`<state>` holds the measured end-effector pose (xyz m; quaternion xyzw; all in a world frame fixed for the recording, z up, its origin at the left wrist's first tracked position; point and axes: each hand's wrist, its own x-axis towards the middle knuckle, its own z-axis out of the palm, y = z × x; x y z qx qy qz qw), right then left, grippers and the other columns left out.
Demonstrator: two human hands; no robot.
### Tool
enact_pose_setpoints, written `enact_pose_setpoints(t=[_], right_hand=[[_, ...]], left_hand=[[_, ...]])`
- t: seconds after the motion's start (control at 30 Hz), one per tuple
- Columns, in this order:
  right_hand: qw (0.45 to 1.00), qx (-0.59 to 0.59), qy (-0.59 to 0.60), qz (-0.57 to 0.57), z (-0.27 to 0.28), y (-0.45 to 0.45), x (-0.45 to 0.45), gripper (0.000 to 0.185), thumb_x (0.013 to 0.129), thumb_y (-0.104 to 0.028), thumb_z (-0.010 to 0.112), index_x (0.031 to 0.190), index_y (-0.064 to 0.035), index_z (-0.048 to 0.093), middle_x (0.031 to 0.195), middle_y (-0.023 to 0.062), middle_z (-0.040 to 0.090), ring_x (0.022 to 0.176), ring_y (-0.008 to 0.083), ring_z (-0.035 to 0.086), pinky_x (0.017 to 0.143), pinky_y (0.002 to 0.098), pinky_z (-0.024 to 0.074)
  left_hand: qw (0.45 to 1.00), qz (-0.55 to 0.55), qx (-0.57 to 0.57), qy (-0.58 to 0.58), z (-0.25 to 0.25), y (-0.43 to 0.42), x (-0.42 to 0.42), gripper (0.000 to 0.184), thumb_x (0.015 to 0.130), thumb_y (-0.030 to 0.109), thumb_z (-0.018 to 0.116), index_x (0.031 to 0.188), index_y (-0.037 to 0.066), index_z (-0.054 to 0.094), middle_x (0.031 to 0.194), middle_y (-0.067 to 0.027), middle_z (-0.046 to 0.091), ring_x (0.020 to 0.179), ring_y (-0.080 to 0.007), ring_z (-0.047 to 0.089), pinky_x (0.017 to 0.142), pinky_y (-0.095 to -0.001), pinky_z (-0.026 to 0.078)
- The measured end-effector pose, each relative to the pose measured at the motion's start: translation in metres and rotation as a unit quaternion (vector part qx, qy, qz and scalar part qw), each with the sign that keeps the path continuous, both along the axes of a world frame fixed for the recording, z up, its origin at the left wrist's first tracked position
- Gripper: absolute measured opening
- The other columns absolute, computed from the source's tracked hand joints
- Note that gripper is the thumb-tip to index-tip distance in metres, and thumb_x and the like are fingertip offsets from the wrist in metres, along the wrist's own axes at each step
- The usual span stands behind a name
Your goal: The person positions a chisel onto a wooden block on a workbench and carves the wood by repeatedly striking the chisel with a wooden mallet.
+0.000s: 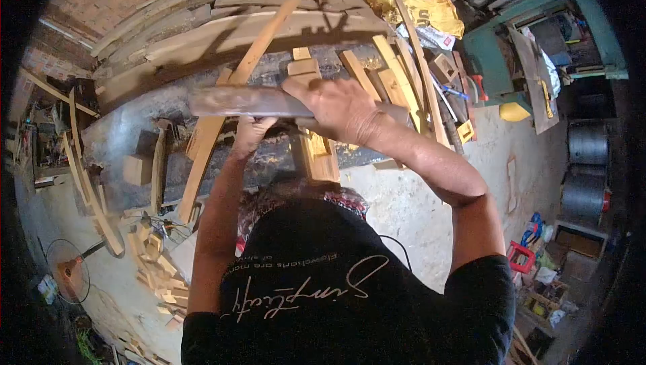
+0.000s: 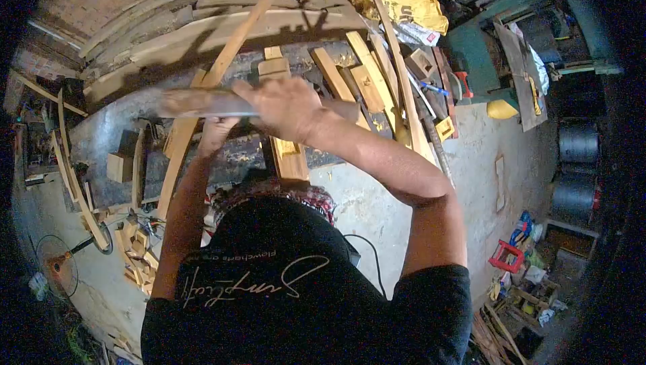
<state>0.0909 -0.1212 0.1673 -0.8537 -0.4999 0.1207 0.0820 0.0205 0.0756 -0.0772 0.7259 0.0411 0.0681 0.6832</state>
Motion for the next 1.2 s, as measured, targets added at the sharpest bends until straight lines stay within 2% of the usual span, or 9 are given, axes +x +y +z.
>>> enact_pose_setpoints(t=[0.27,0.3,0.47,0.57,0.7,1.03,1.1,1.17,1.2], right_hand=[[1.0,0.001,0.018,-0.02,-0.041,-0.008,-0.005,0.052,0.081,-0.037,0.067,0.121,-0.019,0.039,0.084,0.0166,0.063,0.079,0.035,0.066,0.067,0.043,0.0546],[0.997,-0.066,0.007,-0.032,-0.049,-0.01,-0.001,0.052,0.082,-0.04,0.065,0.122,-0.0202,0.039,0.086,0.0166,0.063,0.08,0.0355,0.066,0.068,0.0427,0.0544],[1.0,0.002,-0.011,-0.017,-0.04,-0.026,-0.01,0.057,0.082,-0.041,0.065,0.128,-0.0171,0.041,0.088,0.0165,0.064,0.078,0.0345,0.066,0.07,0.0427,0.0536],[0.993,0.074,0.09,-0.031,0.0,-0.018,-0.011,0.06,0.081,-0.035,0.069,0.128,-0.0101,0.04,0.087,0.0179,0.065,0.076,0.0352,0.066,0.069,0.0417,0.0536],[0.984,0.155,0.074,-0.047,0.032,-0.014,-0.016,0.059,0.079,-0.029,0.072,0.125,-0.006,0.042,0.09,0.0199,0.064,0.079,0.0349,0.066,0.07,0.0411,0.054],[0.985,0.141,0.086,-0.049,0.052,-0.042,-0.042,0.064,0.075,-0.026,0.075,0.127,-0.0066,0.043,0.102,0.0196,0.062,0.086,0.0352,0.065,0.071,0.0407,0.054],[0.98,0.171,0.083,-0.058,0.061,-0.05,-0.047,0.064,0.074,-0.023,0.076,0.127,-0.0069,0.043,0.108,0.0191,0.061,0.089,0.0336,0.065,0.071,0.0407,0.0537],[0.977,0.186,0.08,-0.074,0.066,-0.061,-0.052,0.065,0.074,-0.023,0.076,0.127,-0.0066,0.043,0.11,0.0186,0.061,0.09,0.0341,0.065,0.072,0.0406,0.0536],[0.973,0.199,0.079,-0.089,0.067,-0.066,-0.054,0.065,0.074,-0.023,0.077,0.126,-0.0062,0.043,0.112,0.0181,0.06,0.091,0.0346,0.065,0.073,0.0406,0.0534]], left_hand=[[0.997,0.024,0.067,0.007,-0.01,0.007,0.001,0.041,0.087,0.026,0.066,0.12,0.005,0.051,0.117,-0.0065,0.056,0.109,-0.0184,0.051,0.093,-0.0362,0.044],[0.916,-0.01,-0.401,0.001,-0.03,0.014,-0.001,0.039,0.087,0.023,0.066,0.119,0.006,0.052,0.117,-0.0073,0.056,0.106,-0.0189,0.054,0.091,-0.0369,0.047],[0.922,0.085,-0.369,0.084,-0.041,0.016,-0.041,0.035,0.088,0.013,0.062,0.12,0.004,0.051,0.116,-0.0055,0.057,0.101,-0.0172,0.058,0.087,-0.0359,0.05],[0.971,0.094,0.221,-0.009,-0.032,0.012,-0.054,0.031,0.084,0.004,0.065,0.114,0.005,0.056,0.108,-0.0027,0.062,0.096,-0.014,0.059,0.086,-0.0294,0.048],[0.974,0.162,-0.157,0.025,0.057,-0.015,-0.036,0.021,0.083,0.003,0.067,0.104,0.002,0.062,0.099,-0.0028,0.065,0.09,-0.0117,0.06,0.082,-0.0277,0.047],[0.96,0.071,0.271,-0.018,0.052,-0.042,-0.028,0.042,0.091,0.029,0.06,0.122,0.004,0.046,0.114,-0.0103,0.054,0.107,-0.0232,0.051,0.096,-0.0378,0.04],[0.974,0.008,0.224,0.027,0.048,-0.048,-0.026,0.039,0.092,0.025,0.057,0.123,0.004,0.045,0.115,-0.0107,0.053,0.108,-0.0242,0.049,0.096,-0.0382,0.04],[0.813,-0.029,-0.579,0.048,0.029,-0.057,-0.024,0.036,0.092,0.024,0.055,0.121,0.003,0.047,0.114,-0.0098,0.054,0.107,-0.0241,0.05,0.097,-0.0386,0.04],[0.807,-0.028,-0.588,0.047,0.047,-0.062,-0.025,0.036,0.091,0.019,0.058,0.121,0.003,0.047,0.115,-0.0091,0.054,0.106,-0.0232,0.051,0.096,-0.0376,0.041]])
